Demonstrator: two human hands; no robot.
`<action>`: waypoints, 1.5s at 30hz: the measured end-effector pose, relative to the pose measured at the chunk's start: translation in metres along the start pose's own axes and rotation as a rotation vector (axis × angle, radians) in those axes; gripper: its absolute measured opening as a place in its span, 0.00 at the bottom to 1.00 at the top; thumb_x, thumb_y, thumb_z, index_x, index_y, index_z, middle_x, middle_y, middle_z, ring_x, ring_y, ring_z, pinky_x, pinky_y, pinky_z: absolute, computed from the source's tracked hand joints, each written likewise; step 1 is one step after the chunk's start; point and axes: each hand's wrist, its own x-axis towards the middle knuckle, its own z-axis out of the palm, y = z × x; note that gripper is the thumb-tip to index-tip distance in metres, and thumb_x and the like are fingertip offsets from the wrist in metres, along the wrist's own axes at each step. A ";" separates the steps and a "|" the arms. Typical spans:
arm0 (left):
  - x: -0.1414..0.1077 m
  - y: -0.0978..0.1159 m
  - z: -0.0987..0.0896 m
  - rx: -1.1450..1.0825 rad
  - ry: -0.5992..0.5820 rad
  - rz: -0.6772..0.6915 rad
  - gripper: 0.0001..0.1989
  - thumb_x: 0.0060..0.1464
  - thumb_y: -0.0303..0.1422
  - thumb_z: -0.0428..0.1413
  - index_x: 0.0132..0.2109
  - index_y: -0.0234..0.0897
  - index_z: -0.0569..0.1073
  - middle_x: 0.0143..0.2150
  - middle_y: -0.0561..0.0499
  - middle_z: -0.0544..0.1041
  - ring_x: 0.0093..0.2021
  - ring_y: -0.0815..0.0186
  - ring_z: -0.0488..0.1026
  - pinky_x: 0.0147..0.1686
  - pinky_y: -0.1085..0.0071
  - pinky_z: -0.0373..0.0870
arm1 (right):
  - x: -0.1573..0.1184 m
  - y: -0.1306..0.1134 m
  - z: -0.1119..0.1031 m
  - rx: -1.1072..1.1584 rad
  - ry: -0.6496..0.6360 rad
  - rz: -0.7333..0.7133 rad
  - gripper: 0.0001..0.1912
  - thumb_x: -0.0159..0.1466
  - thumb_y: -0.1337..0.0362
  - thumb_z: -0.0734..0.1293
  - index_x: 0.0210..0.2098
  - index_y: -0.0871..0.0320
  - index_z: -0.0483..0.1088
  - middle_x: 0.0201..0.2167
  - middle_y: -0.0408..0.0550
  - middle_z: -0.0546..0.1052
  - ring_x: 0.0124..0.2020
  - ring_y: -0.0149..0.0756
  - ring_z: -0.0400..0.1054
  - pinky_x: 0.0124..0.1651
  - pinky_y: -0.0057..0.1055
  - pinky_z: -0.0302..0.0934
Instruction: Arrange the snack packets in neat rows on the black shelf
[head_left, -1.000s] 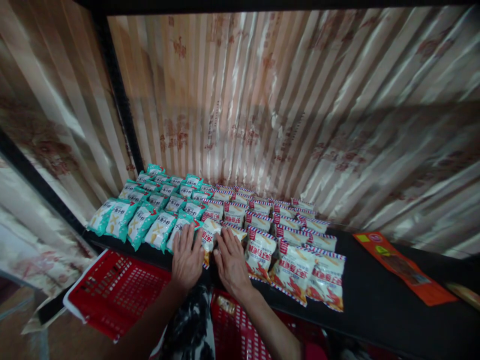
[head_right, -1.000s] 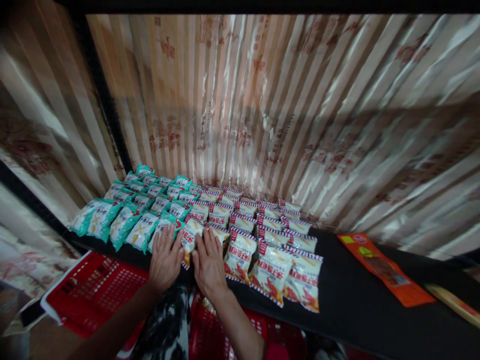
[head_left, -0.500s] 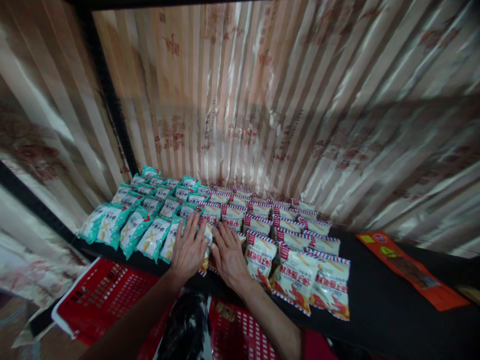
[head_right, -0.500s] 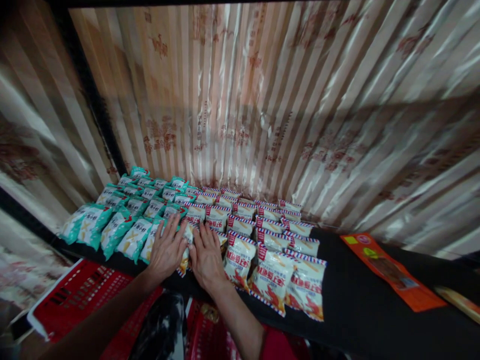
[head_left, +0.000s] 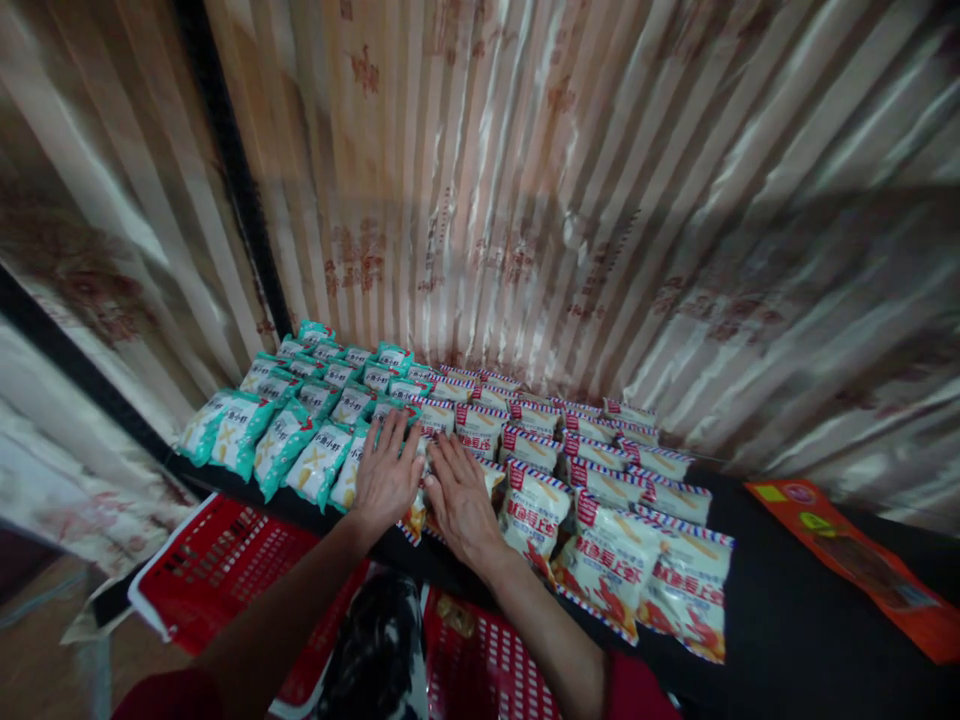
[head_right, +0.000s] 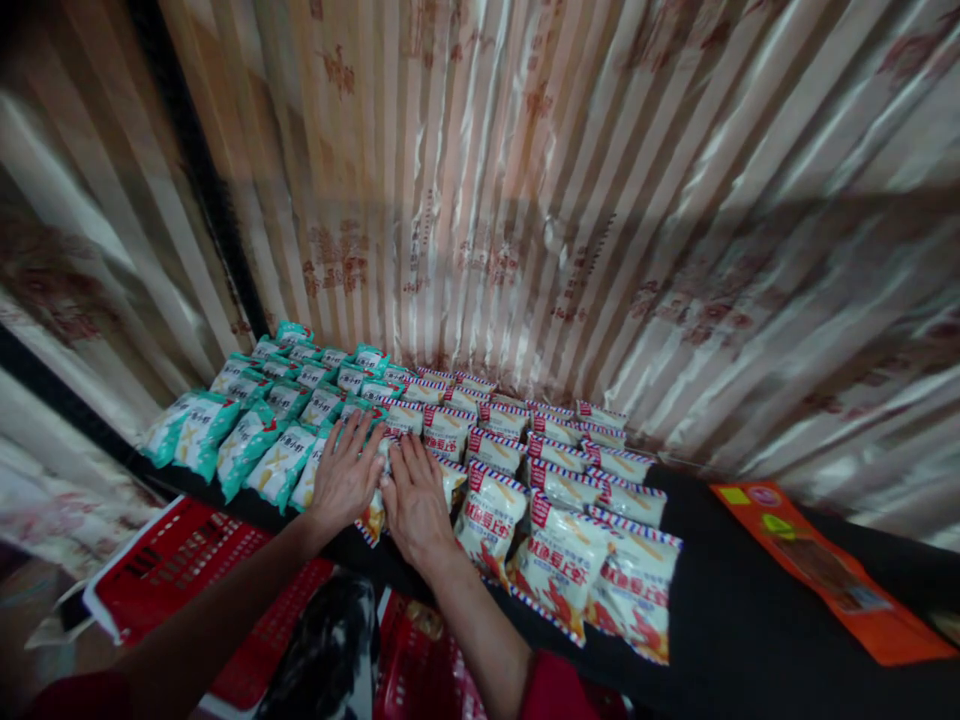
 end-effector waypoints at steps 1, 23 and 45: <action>-0.002 0.001 -0.001 0.002 -0.001 0.000 0.23 0.59 0.34 0.45 0.60 0.33 0.61 0.64 0.41 0.57 0.66 0.55 0.47 0.63 0.52 0.46 | -0.001 0.001 0.000 0.003 0.010 0.004 0.24 0.67 0.62 0.53 0.60 0.65 0.56 0.63 0.59 0.56 0.65 0.44 0.44 0.62 0.50 0.48; -0.062 0.006 -0.014 -0.129 0.186 -0.235 0.24 0.60 0.28 0.42 0.63 0.32 0.53 0.65 0.40 0.54 0.67 0.56 0.43 0.62 0.50 0.49 | -0.034 -0.019 -0.003 0.101 0.089 0.002 0.24 0.67 0.63 0.54 0.62 0.58 0.54 0.63 0.55 0.56 0.66 0.44 0.44 0.61 0.51 0.52; -0.058 0.059 -0.009 -0.105 -0.050 0.050 0.24 0.58 0.29 0.44 0.62 0.34 0.58 0.65 0.43 0.54 0.67 0.54 0.40 0.62 0.48 0.44 | -0.077 0.003 -0.036 0.265 0.151 0.311 0.25 0.68 0.58 0.50 0.61 0.63 0.55 0.63 0.56 0.56 0.65 0.39 0.47 0.64 0.45 0.49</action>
